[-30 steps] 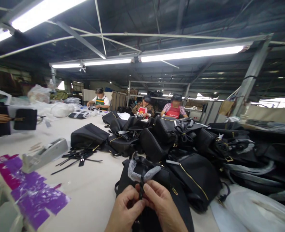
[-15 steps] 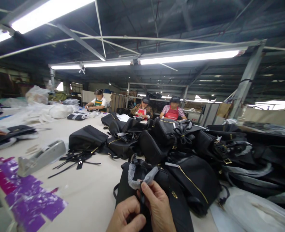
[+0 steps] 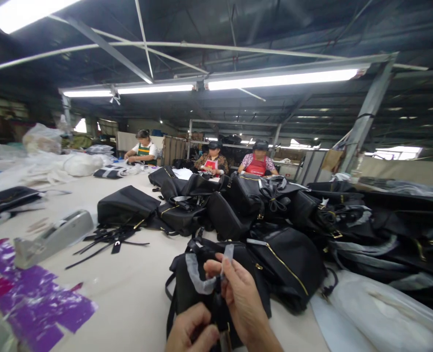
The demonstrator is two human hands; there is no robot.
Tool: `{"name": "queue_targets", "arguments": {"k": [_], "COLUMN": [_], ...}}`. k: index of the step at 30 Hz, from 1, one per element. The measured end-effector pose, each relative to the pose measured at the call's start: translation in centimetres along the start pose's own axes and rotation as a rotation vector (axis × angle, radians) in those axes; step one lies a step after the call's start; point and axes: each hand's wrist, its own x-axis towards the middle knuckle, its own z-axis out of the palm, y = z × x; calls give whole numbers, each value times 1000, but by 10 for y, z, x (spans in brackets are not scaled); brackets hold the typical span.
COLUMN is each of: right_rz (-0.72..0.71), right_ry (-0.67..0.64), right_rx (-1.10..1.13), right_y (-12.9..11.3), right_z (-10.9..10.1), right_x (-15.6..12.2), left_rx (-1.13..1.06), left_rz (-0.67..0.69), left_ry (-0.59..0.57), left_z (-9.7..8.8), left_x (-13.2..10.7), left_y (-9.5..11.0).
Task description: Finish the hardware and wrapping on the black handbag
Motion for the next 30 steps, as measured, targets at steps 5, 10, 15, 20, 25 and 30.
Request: {"name": "queue_targets", "arguments": {"k": [5, 10, 15, 20, 25, 30], "right_rz": [42, -35, -81, -74, -130, -194], "right_ry": [-181, -111, -12, 8, -4, -32], "right_rx": [-52, -53, 30, 6, -57, -203], "right_y": [-6, 1, 9, 3, -7, -15], "right_z": [-10, -4, 7, 14, 20, 27], "right_x": [0, -3, -4, -6, -15, -19], "left_rx": [-301, -293, -57, -363, -425, -338], "left_rz": [-198, -191, -85, -48, -74, -117], "left_ry": [-3, -50, 39, 11, 28, 193], "left_z": [-4, 2, 8, 6, 7, 5], "left_x": [10, 16, 12, 19, 23, 26], "left_y": [20, 25, 30, 35, 48, 64]}}
